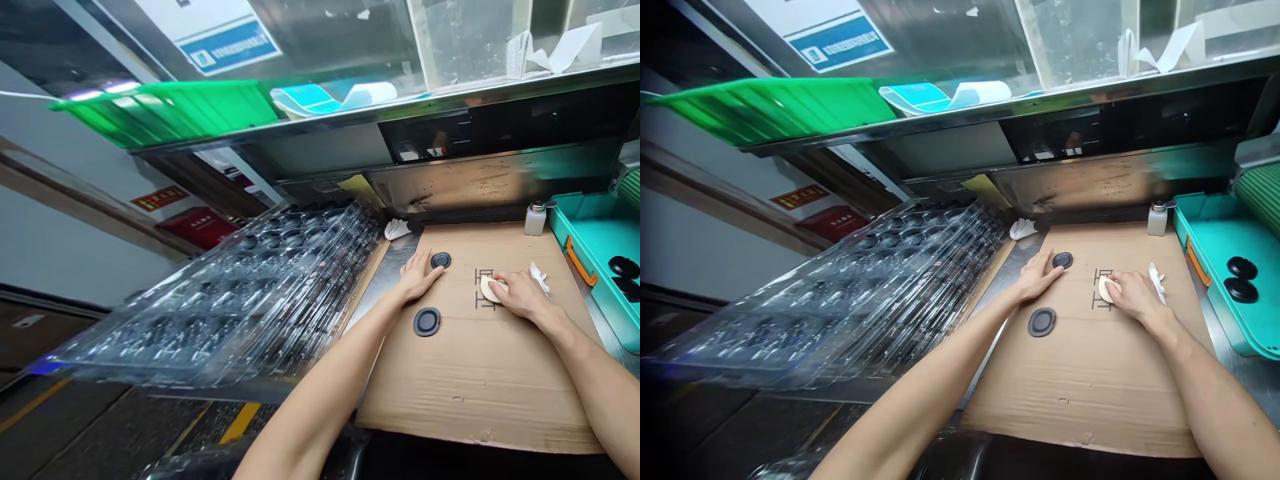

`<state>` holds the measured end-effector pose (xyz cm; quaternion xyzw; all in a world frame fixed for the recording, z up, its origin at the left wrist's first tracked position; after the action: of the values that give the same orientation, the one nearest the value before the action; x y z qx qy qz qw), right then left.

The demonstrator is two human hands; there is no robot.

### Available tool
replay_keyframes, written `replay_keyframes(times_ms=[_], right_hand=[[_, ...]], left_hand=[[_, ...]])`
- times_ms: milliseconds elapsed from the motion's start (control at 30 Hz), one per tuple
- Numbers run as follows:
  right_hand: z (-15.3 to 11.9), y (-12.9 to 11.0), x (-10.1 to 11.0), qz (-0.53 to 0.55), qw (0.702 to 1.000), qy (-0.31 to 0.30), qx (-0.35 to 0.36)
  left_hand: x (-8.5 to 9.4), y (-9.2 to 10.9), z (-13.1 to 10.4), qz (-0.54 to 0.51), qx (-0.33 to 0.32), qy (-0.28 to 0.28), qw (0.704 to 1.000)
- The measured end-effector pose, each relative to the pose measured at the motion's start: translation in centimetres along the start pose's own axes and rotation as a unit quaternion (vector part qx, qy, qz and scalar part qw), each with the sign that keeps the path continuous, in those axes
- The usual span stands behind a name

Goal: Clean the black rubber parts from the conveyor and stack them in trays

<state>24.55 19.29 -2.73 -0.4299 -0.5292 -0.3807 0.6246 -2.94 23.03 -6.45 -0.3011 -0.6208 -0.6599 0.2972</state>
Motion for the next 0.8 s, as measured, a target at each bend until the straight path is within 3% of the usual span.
replay_keyframes(times_ms=[200, 300, 433, 600, 700, 800], right_hand=[[0.5, 0.1, -0.3, 0.062, 0.997, 0.027, 0.033], [0.6, 0.1, 0.1, 0.100, 0.993, 0.063, 0.021], [0.4, 0.0, 0.3, 0.116, 0.988, 0.103, -0.002], [0.4, -1.0, -0.7, 0.099, 0.994, 0.032, 0.033], [0.4, -0.8, -0.6, 0.074, 0.997, 0.017, 0.027], [0.1, -0.9, -0.6, 0.062, 0.998, 0.002, 0.024]], left_hand=[[0.2, 0.9, 1.5, 0.001, 0.018, 0.039, 0.999], [0.3, 2.3, 1.4, 0.004, -0.037, 0.057, 0.998], [-1.1, 3.8, 1.6, 0.023, -0.103, 0.011, 0.994], [-0.7, 2.7, 3.0, 0.037, -0.016, -0.011, 0.999], [0.5, 3.5, 1.2, 0.032, -0.027, -0.028, 0.999], [0.7, 5.2, -3.9, 0.023, -0.113, -0.068, 0.991]])
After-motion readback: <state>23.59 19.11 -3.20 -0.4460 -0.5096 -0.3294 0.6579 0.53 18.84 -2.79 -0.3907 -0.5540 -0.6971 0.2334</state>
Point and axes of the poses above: each hand's wrist, its own z-axis towards the middle knuckle, its own x-axis out of the back of the hand, y = z × x, the point moved 9 cm from there along z, towards the middle knuckle, and after that the axes turned 15 degrees about -z, right-handed, at the moved point
